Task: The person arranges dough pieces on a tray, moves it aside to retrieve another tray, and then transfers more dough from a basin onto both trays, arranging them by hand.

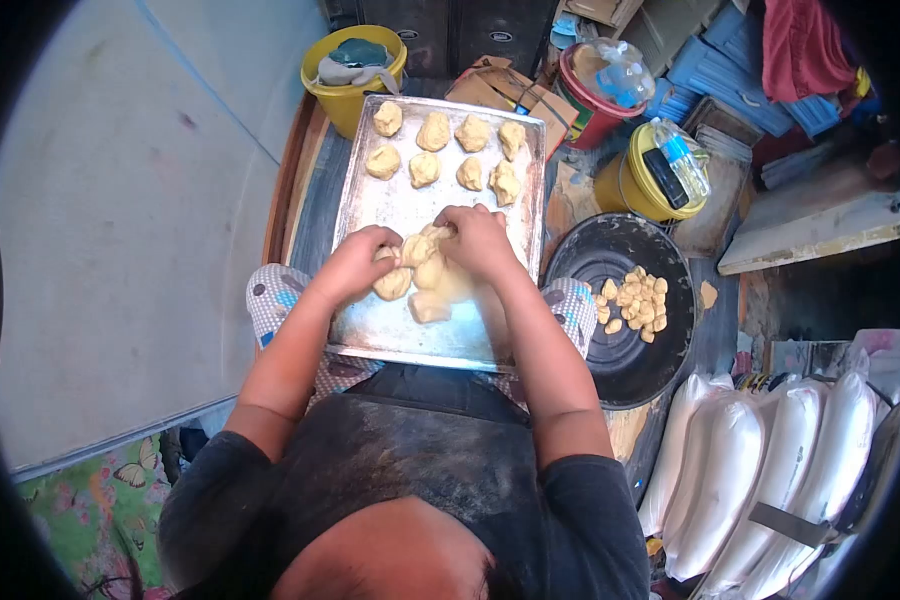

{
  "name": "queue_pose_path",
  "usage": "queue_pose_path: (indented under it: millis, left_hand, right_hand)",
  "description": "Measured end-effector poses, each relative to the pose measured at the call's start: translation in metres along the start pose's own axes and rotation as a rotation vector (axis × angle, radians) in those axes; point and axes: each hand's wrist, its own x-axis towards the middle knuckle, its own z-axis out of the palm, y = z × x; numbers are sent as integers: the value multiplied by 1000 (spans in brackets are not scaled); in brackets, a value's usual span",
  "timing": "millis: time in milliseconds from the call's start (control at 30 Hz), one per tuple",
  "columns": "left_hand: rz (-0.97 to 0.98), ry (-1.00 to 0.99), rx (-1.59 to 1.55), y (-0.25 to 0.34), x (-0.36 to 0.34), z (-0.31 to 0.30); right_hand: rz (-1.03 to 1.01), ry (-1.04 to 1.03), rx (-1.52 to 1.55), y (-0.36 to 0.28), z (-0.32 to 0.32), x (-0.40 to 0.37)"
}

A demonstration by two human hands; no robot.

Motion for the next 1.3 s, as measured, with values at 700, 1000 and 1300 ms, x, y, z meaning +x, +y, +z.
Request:
queue_pose_path:
  millis: [700, 1000, 1300]
  left_hand:
    - [56, 576, -187, -31, 27, 3]
    - [-45, 221, 235, 12, 6, -9]
    - [270, 295, 398, 38, 75, 29]
  right_hand:
    - [-31, 287, 110, 1, -4, -4]
    - [96, 419, 209, 63, -1, -27]
    - [-1, 722, 24, 46, 3, -30]
